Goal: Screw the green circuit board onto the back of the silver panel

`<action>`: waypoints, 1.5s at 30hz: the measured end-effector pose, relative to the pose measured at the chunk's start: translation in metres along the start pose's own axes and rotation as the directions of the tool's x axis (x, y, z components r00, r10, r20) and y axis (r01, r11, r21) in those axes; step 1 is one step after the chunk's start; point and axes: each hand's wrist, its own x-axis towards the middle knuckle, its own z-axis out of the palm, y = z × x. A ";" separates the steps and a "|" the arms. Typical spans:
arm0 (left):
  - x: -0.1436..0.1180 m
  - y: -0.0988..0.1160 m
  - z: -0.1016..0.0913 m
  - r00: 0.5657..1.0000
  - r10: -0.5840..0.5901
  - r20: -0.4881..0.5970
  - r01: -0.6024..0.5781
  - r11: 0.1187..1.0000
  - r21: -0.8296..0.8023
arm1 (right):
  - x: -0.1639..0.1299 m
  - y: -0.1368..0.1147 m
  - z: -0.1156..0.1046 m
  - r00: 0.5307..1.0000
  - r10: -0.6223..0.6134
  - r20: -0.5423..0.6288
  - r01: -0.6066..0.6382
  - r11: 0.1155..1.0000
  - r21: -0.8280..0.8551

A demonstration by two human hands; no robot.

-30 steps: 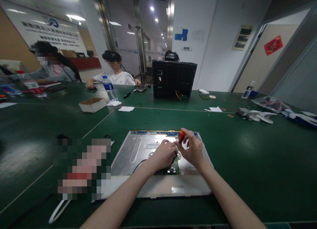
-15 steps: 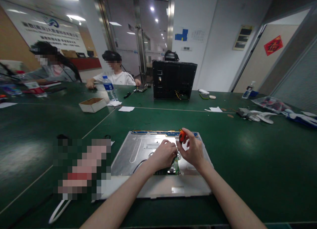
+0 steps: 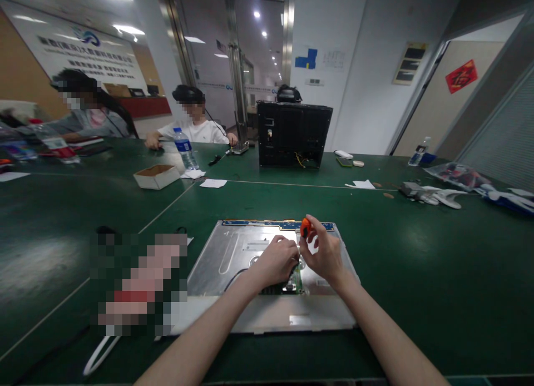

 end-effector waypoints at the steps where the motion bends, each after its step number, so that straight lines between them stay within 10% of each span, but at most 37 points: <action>1: 0.000 0.000 0.000 1.000 0.002 0.003 -0.002 1.000 -0.002 | 0.000 0.000 0.000 1.000 0.005 0.001 -0.005 1.000 0.007; 45: 0.003 -0.005 0.008 1.000 0.011 -0.012 -0.011 1.000 0.025 | 0.003 -0.001 -0.001 0.999 0.028 0.047 -0.027 0.999 -0.020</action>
